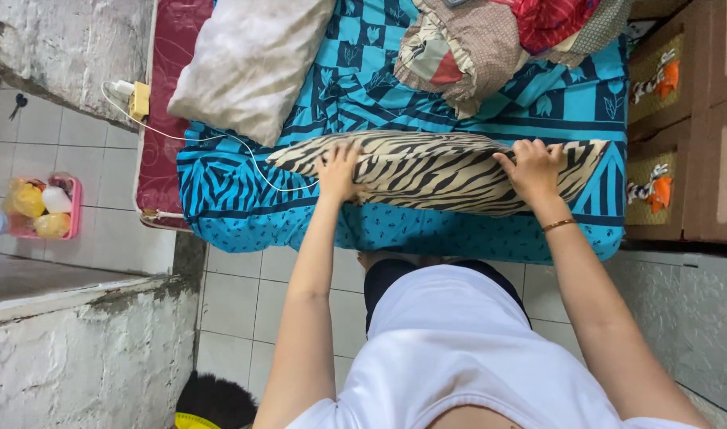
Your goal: Folding a tiger-print pillowcase on a bed.
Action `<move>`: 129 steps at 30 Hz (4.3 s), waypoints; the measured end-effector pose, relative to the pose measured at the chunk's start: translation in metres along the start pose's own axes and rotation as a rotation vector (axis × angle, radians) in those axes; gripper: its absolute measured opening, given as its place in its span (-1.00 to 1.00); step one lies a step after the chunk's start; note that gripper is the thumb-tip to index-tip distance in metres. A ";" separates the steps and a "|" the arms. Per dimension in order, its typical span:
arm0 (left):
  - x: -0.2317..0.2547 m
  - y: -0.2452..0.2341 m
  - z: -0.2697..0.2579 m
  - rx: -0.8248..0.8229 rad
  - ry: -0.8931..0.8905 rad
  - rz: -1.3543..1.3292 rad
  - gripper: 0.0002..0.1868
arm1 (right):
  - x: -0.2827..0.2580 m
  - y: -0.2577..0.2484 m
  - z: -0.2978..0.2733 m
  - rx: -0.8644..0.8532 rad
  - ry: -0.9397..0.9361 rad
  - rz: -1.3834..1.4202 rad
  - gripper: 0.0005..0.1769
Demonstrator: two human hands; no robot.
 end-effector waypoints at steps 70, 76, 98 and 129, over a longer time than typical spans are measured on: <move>-0.193 -0.167 0.080 1.115 -0.199 -0.723 -0.63 | 0.244 -0.079 0.102 0.779 0.316 0.638 -0.80; -0.222 -0.128 0.072 1.100 -0.236 -0.797 -0.63 | 0.212 -0.089 0.086 0.769 0.370 0.884 -0.94; -0.229 0.004 0.032 0.880 -0.373 -1.338 -0.63 | 0.270 0.026 0.052 0.750 0.717 1.372 -0.65; -0.124 0.240 -0.157 0.019 -0.770 -0.444 -0.55 | 0.111 0.149 -0.236 -0.365 0.630 0.260 -0.64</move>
Point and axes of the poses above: each hand's wrist, its own z-axis towards the middle knuckle, its own y-axis out of the palm, x = y × z, the point moved 4 cm from there along z, towards the middle knuckle, and after that the axes turned 1 degree about -z, right-handed, at the moved point
